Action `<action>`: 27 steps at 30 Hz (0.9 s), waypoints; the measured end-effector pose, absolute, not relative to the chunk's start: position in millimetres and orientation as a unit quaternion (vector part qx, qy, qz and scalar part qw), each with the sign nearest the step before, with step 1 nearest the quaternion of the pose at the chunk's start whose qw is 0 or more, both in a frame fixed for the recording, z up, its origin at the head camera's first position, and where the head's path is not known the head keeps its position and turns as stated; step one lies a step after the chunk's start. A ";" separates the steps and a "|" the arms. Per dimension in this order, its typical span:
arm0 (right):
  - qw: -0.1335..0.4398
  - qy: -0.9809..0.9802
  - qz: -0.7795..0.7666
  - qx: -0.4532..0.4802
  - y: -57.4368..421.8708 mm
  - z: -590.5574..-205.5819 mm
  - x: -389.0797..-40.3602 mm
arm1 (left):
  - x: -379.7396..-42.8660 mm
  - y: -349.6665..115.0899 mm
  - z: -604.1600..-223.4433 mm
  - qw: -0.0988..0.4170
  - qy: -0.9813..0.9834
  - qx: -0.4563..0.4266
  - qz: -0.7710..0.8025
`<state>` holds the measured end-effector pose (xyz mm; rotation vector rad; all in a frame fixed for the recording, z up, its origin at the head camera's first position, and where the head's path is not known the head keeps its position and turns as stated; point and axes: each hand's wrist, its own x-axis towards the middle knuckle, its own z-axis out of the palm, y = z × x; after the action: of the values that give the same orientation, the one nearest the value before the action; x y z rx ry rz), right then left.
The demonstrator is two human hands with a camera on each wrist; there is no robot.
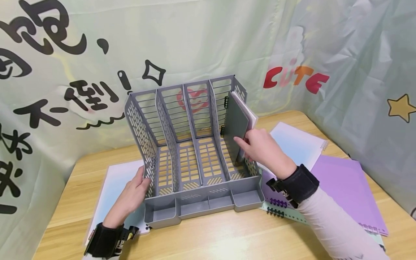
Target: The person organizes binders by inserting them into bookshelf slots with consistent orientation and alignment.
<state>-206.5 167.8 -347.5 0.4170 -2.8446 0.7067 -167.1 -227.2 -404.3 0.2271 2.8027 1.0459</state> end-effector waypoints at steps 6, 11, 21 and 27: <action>0.119 -0.959 0.218 0.135 169.6 -347.2 -204.6 | -167.7 -229.1 -406.5 0.075 0.932 0.075 0.346; 0.129 -0.960 0.210 0.131 170.1 -348.7 -205.5 | -168.6 -229.6 -407.8 0.077 0.932 0.075 0.346; 0.151 -0.966 0.177 0.114 171.1 -348.3 -204.4 | -168.5 -228.6 -405.2 0.080 0.933 0.071 0.343; 0.158 -0.969 0.161 0.105 172.5 -348.1 -202.6 | -168.4 -228.1 -406.0 0.083 0.933 0.065 0.343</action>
<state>-202.6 172.5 -348.1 0.3007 -2.7713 0.4596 -168.4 -228.1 -406.0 0.1940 2.7872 1.0243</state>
